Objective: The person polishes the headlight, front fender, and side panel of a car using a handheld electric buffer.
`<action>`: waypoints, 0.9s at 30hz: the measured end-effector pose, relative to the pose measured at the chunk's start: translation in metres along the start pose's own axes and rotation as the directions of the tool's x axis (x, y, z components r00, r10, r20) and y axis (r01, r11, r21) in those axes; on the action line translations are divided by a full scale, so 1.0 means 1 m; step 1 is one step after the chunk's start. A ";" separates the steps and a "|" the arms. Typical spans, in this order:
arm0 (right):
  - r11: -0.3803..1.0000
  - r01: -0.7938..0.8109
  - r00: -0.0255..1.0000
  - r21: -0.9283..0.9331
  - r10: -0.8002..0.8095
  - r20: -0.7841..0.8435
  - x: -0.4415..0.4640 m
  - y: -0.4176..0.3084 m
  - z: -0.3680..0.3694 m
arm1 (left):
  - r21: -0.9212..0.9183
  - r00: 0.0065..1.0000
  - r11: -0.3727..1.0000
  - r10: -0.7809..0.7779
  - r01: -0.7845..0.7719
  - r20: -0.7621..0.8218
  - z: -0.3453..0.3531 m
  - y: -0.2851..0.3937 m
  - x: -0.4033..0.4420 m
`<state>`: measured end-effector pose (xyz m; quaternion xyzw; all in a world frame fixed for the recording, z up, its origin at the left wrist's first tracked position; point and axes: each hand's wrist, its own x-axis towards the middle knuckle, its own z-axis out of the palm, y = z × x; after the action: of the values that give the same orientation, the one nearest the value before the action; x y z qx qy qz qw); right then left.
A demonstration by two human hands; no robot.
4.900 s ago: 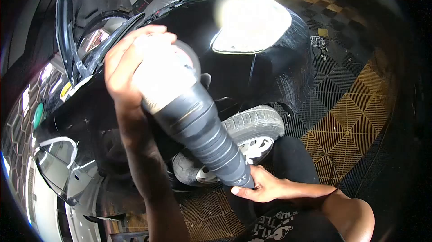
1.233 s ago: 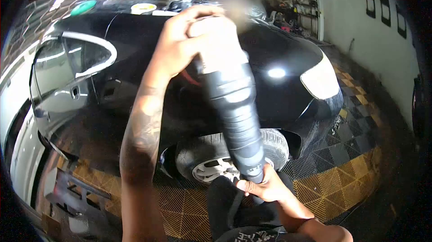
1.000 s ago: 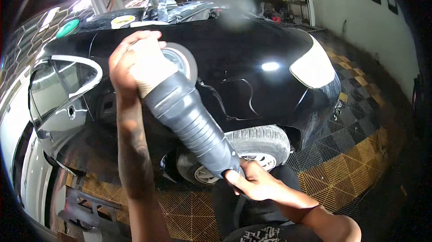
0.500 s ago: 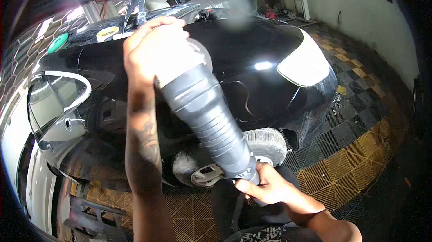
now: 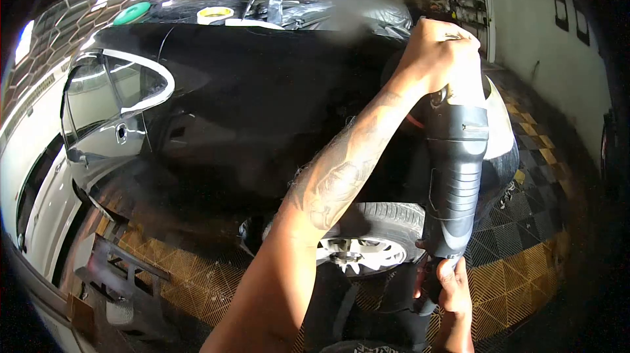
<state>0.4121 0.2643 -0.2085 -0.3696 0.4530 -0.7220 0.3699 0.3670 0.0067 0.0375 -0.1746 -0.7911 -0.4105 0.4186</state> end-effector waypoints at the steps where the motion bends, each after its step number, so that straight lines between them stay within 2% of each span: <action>1: 1.000 0.017 1.000 -0.006 -0.017 0.006 0.002 0.002 0.002 | 0.007 1.000 1.000 -0.003 0.003 -0.011 -0.005 0.004 -0.003; 4: 0.998 0.040 0.994 -0.043 -0.036 0.100 0.010 0.002 0.014 | -0.019 0.999 1.000 0.003 -0.003 -0.038 -0.028 0.016 -0.016; 5: 0.998 0.042 0.992 -0.051 -0.036 0.123 0.013 -0.001 0.021 | -0.041 0.997 0.998 -0.049 0.046 -0.062 -0.035 0.021 -0.021; 6: 0.998 0.041 0.991 -0.047 -0.034 0.127 0.016 0.000 0.024 | 0.012 0.999 1.000 0.027 -0.027 -0.042 -0.047 0.022 -0.024; 7: 0.993 0.051 0.984 -0.106 -0.032 0.173 0.018 0.001 0.027 | 0.130 0.984 0.976 0.177 -0.173 -0.013 -0.058 0.024 -0.027; 10: 0.976 0.071 0.968 -0.205 -0.018 0.250 0.027 0.008 0.038 | 0.093 0.995 0.991 0.101 -0.099 -0.016 -0.086 0.036 -0.042; 11: 0.982 0.099 0.956 -0.162 -0.049 0.289 0.030 0.011 0.042 | 0.216 0.989 0.966 0.149 -0.145 -0.004 -0.096 0.040 -0.046; 12: 0.985 0.126 0.943 -0.117 -0.082 0.323 0.035 0.013 0.045 | 0.332 0.981 0.924 0.195 -0.190 0.017 -0.108 0.040 -0.049; 13: 0.984 0.094 0.941 -0.148 -0.039 0.335 0.037 0.005 0.052 | 0.511 0.929 0.781 0.354 -0.359 0.111 -0.126 0.040 -0.050; 14: 0.975 0.130 0.933 -0.183 -0.058 0.354 0.040 -0.004 0.061 | 0.640 0.846 0.579 0.480 -0.506 0.234 -0.142 0.038 -0.051; 15: 0.972 0.054 0.941 -0.227 0.026 0.338 0.040 -0.004 0.067 | 0.493 0.936 0.804 0.348 -0.331 0.059 -0.145 0.045 -0.060; 16: 0.963 -0.022 0.942 -0.269 0.110 0.317 0.041 -0.002 0.072 | 0.576 0.904 0.707 0.401 -0.410 0.150 -0.158 0.052 -0.066; 17: 0.957 -0.019 0.925 -0.288 0.127 0.358 0.043 -0.002 0.076 | 0.638 0.861 0.596 0.448 -0.488 0.240 -0.170 0.059 -0.071; 19: 0.969 0.019 0.916 -0.248 0.083 0.393 0.048 0.001 0.091 | 0.541 0.954 0.792 0.291 -0.284 0.074 -0.173 0.083 -0.091; 21: 0.973 0.013 0.888 -0.231 0.095 0.450 0.055 0.003 0.103 | 0.692 0.926 0.641 0.360 -0.332 0.111 -0.188 0.092 -0.103; 22: 0.964 0.011 0.884 -0.265 0.114 0.453 0.056 0.006 0.109 | 0.673 0.934 0.686 0.357 -0.275 0.018 -0.188 0.098 -0.111; 23: 0.959 0.027 0.863 -0.280 0.119 0.490 0.060 0.005 0.114 | 0.470 0.974 0.879 0.167 -0.078 -0.150 -0.190 0.108 -0.120; 24: 0.954 0.041 0.841 -0.296 0.127 0.527 0.062 0.004 0.119 | -0.013 0.912 0.990 -0.135 0.142 -0.386 -0.199 0.118 -0.125; 25: 0.951 0.088 0.846 -0.296 0.086 0.526 0.063 0.008 0.124 | 0.300 0.938 0.948 0.007 0.104 -0.348 -0.209 0.117 -0.134; 26: 0.930 0.063 0.825 -0.363 0.156 0.543 0.066 0.005 0.126 | 0.448 0.948 0.890 0.066 0.084 -0.310 -0.217 0.118 -0.145; 27: 0.922 0.145 0.826 -0.359 0.087 0.557 0.067 0.007 0.129 | 0.584 0.955 0.809 0.125 0.059 -0.271 -0.224 0.119 -0.155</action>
<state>0.4958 0.1549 -0.1612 -0.6382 0.4511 -0.4825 0.3954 0.6485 -0.0894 0.0423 0.0126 -0.8038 -0.1604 0.5727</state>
